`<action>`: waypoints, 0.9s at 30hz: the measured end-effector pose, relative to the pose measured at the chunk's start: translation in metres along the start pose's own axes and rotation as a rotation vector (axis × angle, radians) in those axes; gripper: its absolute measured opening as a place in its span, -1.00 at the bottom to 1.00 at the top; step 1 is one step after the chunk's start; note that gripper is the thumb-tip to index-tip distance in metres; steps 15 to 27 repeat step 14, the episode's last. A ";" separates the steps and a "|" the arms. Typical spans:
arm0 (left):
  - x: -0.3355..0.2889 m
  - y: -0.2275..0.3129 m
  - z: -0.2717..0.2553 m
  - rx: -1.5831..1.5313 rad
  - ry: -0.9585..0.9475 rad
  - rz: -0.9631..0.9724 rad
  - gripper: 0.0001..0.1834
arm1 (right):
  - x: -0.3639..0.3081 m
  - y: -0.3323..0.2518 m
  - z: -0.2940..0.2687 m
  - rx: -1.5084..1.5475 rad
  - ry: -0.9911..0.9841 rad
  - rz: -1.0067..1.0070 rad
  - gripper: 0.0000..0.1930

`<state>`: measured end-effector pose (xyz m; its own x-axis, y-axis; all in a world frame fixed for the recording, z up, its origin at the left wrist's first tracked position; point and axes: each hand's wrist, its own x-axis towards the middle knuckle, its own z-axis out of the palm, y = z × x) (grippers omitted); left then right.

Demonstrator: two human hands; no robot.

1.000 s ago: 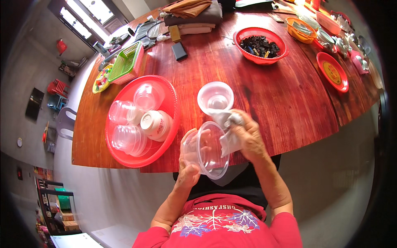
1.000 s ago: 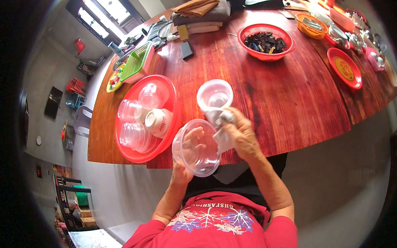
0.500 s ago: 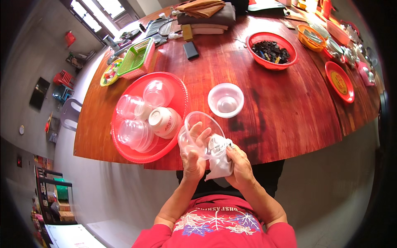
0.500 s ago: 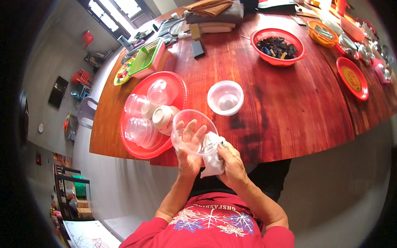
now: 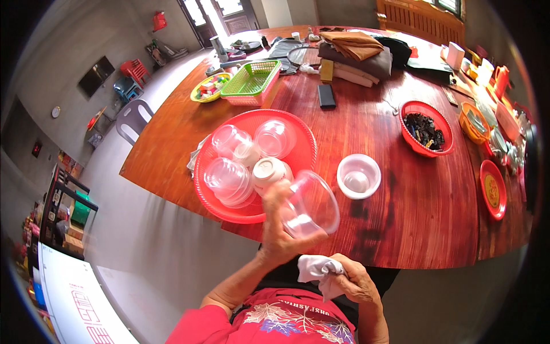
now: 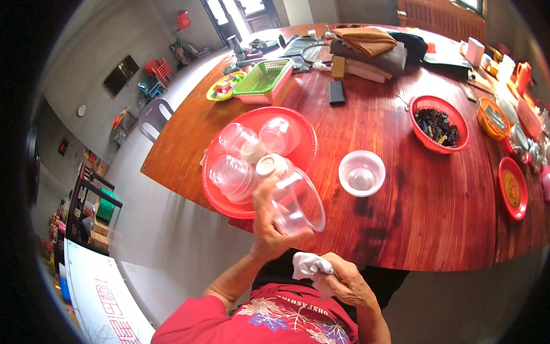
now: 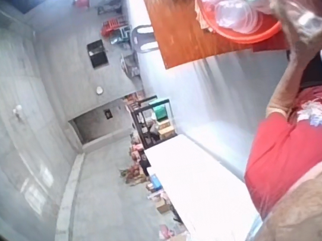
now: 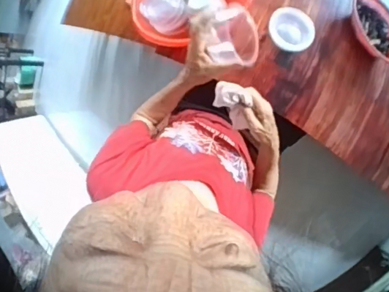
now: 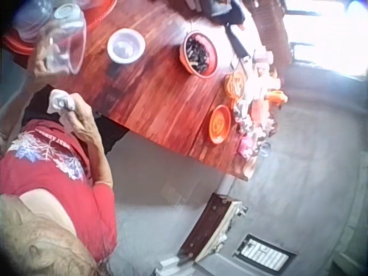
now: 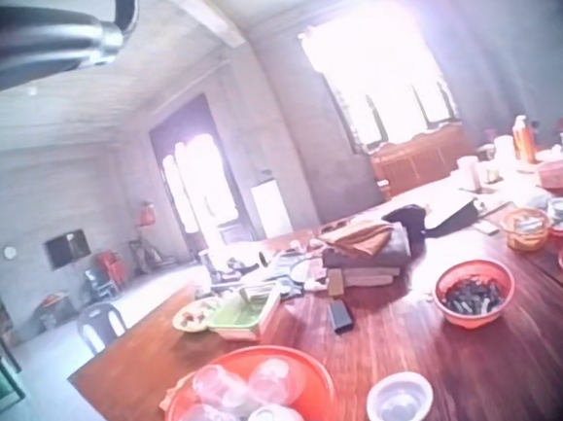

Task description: The person wipes the inside and outside of clear plastic cups with a white cloth. They handle the cups one by one, wiping them thoroughly before placing them into a red plastic basket on the table. The task continues for the duration of the clip.

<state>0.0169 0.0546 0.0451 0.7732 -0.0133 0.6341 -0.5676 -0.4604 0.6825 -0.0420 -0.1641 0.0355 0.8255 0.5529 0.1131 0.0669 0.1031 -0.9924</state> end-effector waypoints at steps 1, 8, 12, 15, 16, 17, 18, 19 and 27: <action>0.010 0.001 -0.012 0.137 0.064 0.038 0.14 | -0.001 0.006 -0.002 -0.055 0.014 -0.005 -0.79; 0.056 -0.033 -0.068 0.376 0.102 -0.103 0.09 | -0.009 0.018 -0.001 0.138 0.230 0.175 -0.80; 0.072 -0.041 -0.109 0.603 0.174 -0.096 0.02 | -0.017 0.032 -0.001 0.259 0.301 0.251 -0.77; 0.074 -0.046 -0.126 0.682 0.161 -0.114 -0.01 | -0.021 0.035 -0.004 0.321 0.330 0.334 -0.73; 0.074 -0.046 -0.126 0.682 0.161 -0.114 -0.01 | -0.021 0.035 -0.004 0.321 0.330 0.334 -0.73; 0.074 -0.046 -0.126 0.682 0.161 -0.114 -0.01 | -0.021 0.035 -0.004 0.321 0.330 0.334 -0.73; 0.074 -0.046 -0.126 0.682 0.161 -0.114 -0.01 | -0.021 0.035 -0.004 0.321 0.330 0.334 -0.73; 0.074 -0.046 -0.126 0.682 0.161 -0.114 -0.01 | -0.021 0.035 -0.004 0.321 0.330 0.334 -0.73; 0.074 -0.046 -0.126 0.682 0.161 -0.114 -0.01 | -0.021 0.035 -0.004 0.321 0.330 0.334 -0.73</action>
